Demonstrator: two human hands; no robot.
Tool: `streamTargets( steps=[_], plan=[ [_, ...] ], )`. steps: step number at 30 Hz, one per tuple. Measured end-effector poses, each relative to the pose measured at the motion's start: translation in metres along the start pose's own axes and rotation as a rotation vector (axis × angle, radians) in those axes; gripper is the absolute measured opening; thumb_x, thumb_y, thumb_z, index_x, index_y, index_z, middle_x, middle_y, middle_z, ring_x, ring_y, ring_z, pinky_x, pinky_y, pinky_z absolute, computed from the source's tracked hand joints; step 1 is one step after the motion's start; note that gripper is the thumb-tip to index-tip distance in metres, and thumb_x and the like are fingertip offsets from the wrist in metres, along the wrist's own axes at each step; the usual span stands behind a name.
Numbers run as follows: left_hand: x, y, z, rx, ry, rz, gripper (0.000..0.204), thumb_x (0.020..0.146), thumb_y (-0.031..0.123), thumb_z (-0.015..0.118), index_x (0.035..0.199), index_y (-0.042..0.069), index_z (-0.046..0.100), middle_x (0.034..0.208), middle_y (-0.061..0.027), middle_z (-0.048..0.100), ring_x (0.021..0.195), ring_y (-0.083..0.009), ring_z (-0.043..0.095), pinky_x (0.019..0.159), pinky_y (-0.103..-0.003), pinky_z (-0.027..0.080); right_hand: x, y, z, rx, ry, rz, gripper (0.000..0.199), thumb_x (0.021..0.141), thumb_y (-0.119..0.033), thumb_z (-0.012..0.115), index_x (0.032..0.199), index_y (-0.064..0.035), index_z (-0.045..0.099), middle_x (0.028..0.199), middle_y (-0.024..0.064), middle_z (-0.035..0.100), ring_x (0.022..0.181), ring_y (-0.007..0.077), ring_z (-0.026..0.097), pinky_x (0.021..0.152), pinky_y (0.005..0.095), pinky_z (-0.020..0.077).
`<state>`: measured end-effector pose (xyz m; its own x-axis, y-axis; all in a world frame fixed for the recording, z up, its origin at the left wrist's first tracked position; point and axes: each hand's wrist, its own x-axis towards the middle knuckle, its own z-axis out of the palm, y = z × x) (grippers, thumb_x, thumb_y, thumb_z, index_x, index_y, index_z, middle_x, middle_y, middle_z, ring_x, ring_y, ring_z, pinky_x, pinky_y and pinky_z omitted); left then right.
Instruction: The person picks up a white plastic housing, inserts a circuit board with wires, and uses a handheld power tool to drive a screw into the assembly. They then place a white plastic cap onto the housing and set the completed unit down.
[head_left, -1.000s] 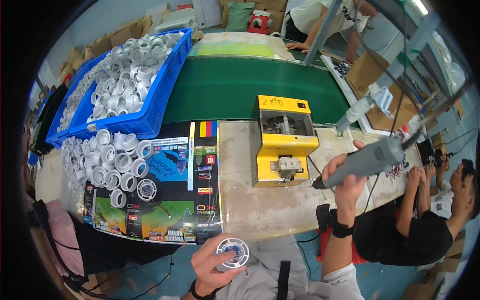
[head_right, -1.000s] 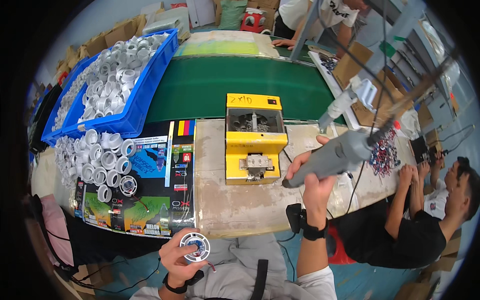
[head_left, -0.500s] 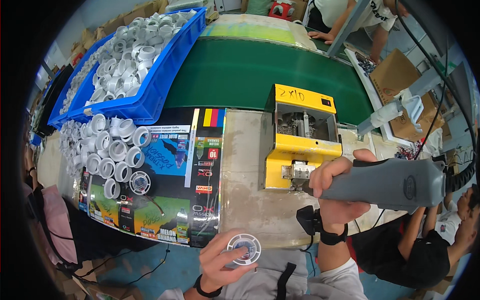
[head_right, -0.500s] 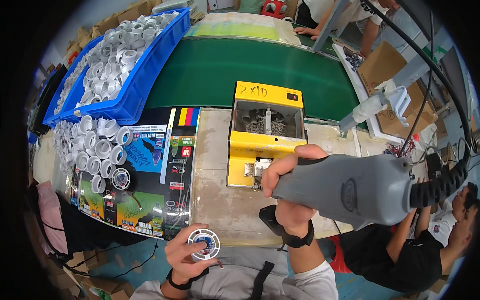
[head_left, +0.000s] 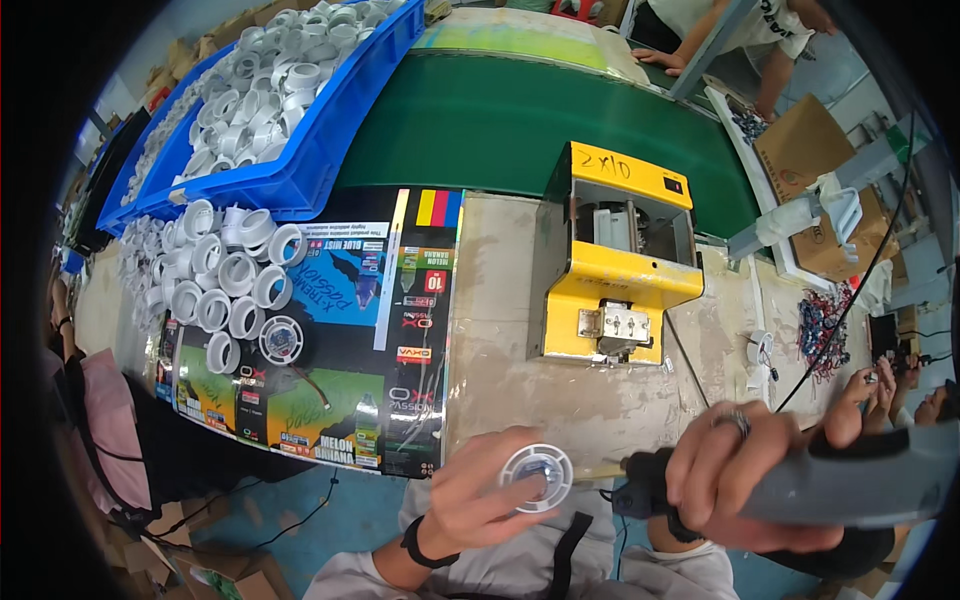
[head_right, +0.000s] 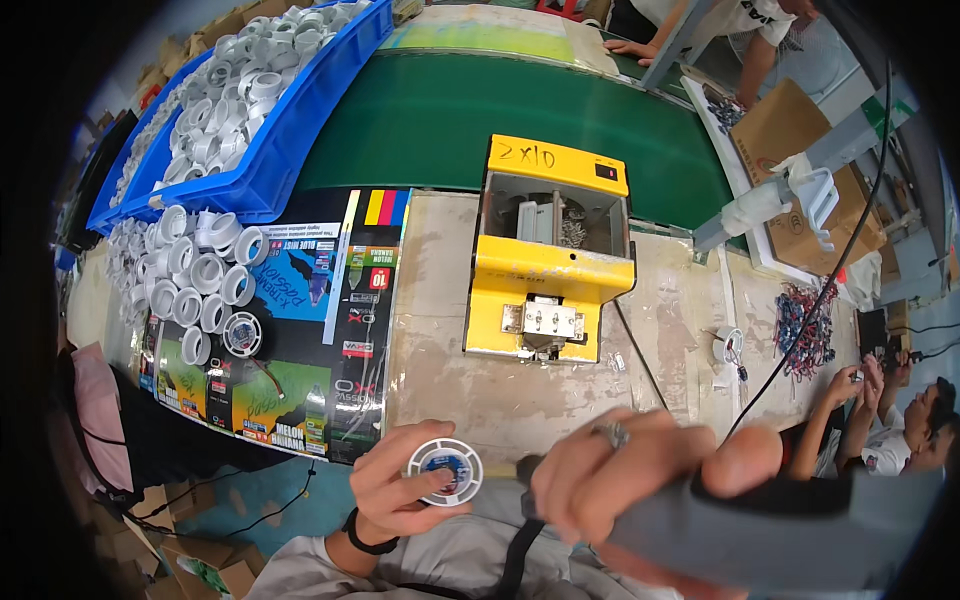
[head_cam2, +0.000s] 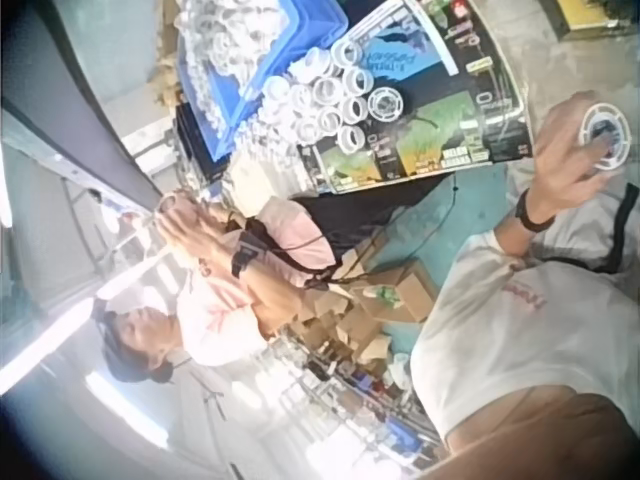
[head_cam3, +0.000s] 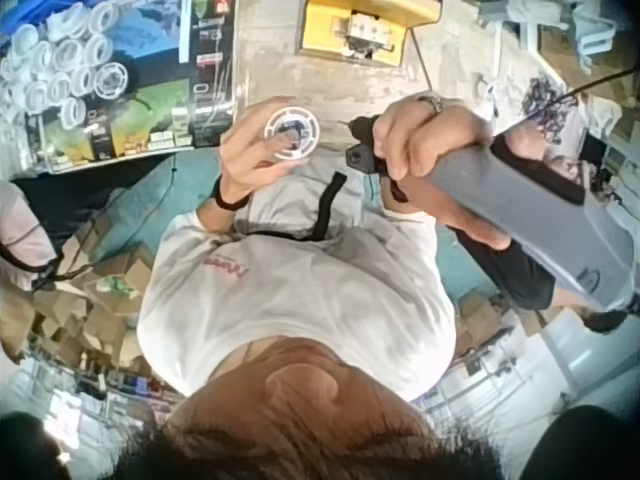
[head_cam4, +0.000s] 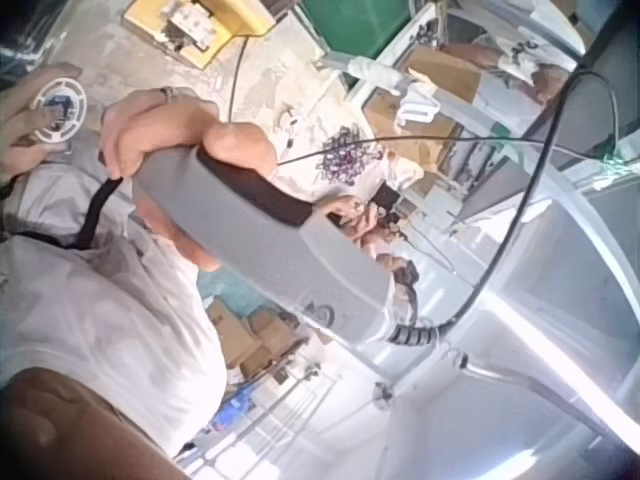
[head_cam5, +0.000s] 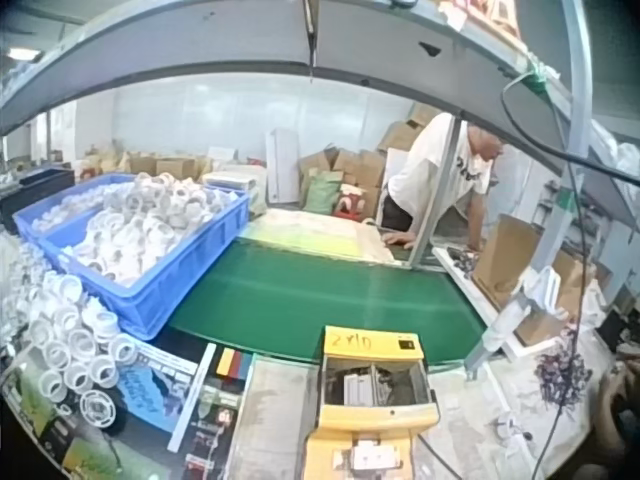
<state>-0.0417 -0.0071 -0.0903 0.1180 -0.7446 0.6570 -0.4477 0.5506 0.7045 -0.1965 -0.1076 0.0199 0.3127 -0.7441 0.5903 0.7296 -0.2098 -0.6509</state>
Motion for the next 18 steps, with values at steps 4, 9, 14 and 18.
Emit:
streamTargets(
  steps=[4, 9, 14, 18],
  plan=[
    [0.004, 0.003, 0.003, -0.024, -0.001, 0.014, 0.043, 0.055, 0.022, 0.089, 0.084, 0.004, 0.062, 0.1, -0.0278, 0.063, 0.084, -0.039, 0.067, 0.069, -0.039, 0.055, -0.001, -0.002, 0.001, -0.099, -0.115, -0.014, 0.061, 0.089, -0.05, 0.057, 0.13, -0.0173, 0.027, 0.059, 0.0111, 0.057, 0.045, 0.0239, 0.058, 0.044, 0.0358, 0.0513],
    [0.004, 0.008, 0.003, -0.011, 0.054, 0.016, 0.033, 0.058, 0.019, 0.083, 0.08, 0.002, 0.065, 0.096, -0.025, 0.063, 0.08, -0.0337, 0.065, 0.066, -0.035, 0.053, 0.002, 0.0, -0.002, -0.122, -0.364, 0.162, 0.057, 0.089, -0.051, 0.057, 0.125, -0.017, 0.029, 0.065, 0.0141, 0.06, 0.05, 0.027, 0.06, 0.048, 0.0399, 0.0519],
    [-0.001, 0.005, 0.003, 0.007, 0.068, 0.028, 0.033, 0.059, 0.018, 0.083, 0.081, 0.001, 0.065, 0.097, -0.025, 0.063, 0.081, -0.0344, 0.065, 0.067, -0.036, 0.053, 0.004, 0.001, -0.007, -0.159, -0.547, 0.291, 0.055, 0.088, -0.052, 0.058, 0.121, -0.0164, 0.031, 0.069, 0.0158, 0.061, 0.054, 0.0292, 0.061, 0.051, 0.0429, 0.0521],
    [-0.005, 0.003, 0.003, -0.054, 0.037, 0.011, 0.034, 0.057, 0.018, 0.084, 0.079, 0.001, 0.066, 0.098, -0.0247, 0.063, 0.082, -0.0355, 0.065, 0.069, -0.037, 0.053, -0.005, 0.006, -0.002, -0.072, -0.442, 0.344, 0.053, 0.088, -0.054, 0.058, 0.115, -0.0146, 0.035, 0.067, 0.0155, 0.06, 0.053, 0.0295, 0.06, 0.051, 0.0433, 0.0509]
  ],
)
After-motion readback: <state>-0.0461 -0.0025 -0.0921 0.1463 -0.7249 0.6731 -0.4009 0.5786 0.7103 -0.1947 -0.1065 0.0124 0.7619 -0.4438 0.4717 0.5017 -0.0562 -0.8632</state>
